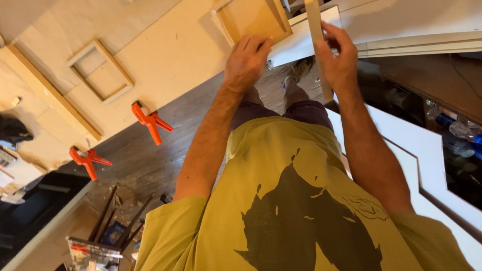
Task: Hand-sanding small wooden frames using a sanding block on a workbench
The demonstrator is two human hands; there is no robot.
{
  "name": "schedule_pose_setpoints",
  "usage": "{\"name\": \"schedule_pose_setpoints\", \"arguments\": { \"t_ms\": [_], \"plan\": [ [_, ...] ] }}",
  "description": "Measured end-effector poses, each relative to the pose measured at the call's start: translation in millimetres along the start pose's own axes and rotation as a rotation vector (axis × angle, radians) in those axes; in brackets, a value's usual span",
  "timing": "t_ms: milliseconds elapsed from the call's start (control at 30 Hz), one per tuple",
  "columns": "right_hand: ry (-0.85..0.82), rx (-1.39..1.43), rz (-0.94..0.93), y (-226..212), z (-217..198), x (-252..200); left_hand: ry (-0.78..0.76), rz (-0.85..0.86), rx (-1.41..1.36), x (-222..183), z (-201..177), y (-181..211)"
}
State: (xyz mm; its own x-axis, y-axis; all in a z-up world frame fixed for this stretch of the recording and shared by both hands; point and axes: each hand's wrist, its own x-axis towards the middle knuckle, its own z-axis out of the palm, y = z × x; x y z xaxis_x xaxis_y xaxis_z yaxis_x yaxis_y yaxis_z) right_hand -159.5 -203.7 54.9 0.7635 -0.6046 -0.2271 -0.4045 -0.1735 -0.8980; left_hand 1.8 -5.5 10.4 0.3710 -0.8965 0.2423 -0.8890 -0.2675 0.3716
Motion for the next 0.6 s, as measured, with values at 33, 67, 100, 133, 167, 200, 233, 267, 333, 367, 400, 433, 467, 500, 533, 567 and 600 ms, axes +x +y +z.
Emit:
{"name": "schedule_pose_setpoints", "arguments": {
  "t_ms": [33, 67, 100, 133, 167, 200, 233, 267, 333, 367, 400, 433, 467, 500, 533, 567, 600],
  "plan": [
    [-0.025, 0.014, -0.07, 2.7, 0.2, 7.5, 0.045, 0.042, 0.002, 2.6, -7.6, -0.5],
    [-0.049, 0.029, -0.14, 5.2, 1.0, 14.7, 0.089, 0.084, 0.004, 5.0, -15.4, -1.2],
    [-0.057, 0.03, -0.137, 3.6, -1.5, 16.3, 0.086, 0.076, 0.005, 5.6, -16.1, -3.1],
    [-0.053, 0.064, -0.139, 1.8, -4.0, 17.8, 0.122, 0.106, 0.022, 6.0, -17.2, -5.1],
    [-0.049, 0.096, -0.14, -0.4, -7.5, 18.7, 0.158, 0.135, 0.037, 6.6, -18.0, -6.0],
    [-0.057, 0.094, -0.136, -0.5, -10.7, 14.1, 0.155, 0.127, 0.036, 4.1, -19.2, -3.6],
    [-0.04, 0.156, -0.039, -1.2, -13.5, 14.8, 0.165, 0.141, 0.091, 5.3, -20.3, -4.6],
    [-0.024, 0.217, 0.059, -2.2, -16.2, 15.3, 0.175, 0.154, 0.146, 6.4, -21.7, -5.5],
    [-0.029, 0.225, 0.075, 5.8, -24.9, 11.0, 0.168, 0.168, 0.136, 1.2, -20.5, -6.0],
    [-0.018, 0.24, 0.083, 9.3, -28.0, 13.2, 0.165, 0.201, 0.131, 3.1, -20.2, -10.8],
    [-0.019, 0.242, 0.073, 17.4, -31.7, 17.7, 0.171, 0.202, 0.138, 7.8, -21.2, -14.0],
    [0.0, 0.231, 0.08, 26.4, -36.6, 15.3, 0.176, 0.196, 0.132, 6.4, -21.6, -11.9],
    [0.019, 0.22, 0.086, 35.8, -41.8, 12.4, 0.18, 0.19, 0.126, 4.7, -21.5, -9.2],
    [0.016, 0.218, 0.093, 31.3, -50.8, 6.9, 0.176, 0.186, 0.122, 0.7, -18.9, -7.6],
    [0.006, 0.209, 0.063, 26.2, -60.8, 1.5, 0.184, 0.188, 0.134, -2.7, -16.8, -5.2],
    [0.003, 0.203, 0.015, 19.9, -70.1, 4.5, 0.204, 0.202, 0.156, 1.7, -14.8, -9.0],
    [0.007, 0.205, 0.005, 21.3, -77.8, 3.6, 0.211, 0.208, 0.162, 3.9, -16.4, -11.1]
  ]
}}
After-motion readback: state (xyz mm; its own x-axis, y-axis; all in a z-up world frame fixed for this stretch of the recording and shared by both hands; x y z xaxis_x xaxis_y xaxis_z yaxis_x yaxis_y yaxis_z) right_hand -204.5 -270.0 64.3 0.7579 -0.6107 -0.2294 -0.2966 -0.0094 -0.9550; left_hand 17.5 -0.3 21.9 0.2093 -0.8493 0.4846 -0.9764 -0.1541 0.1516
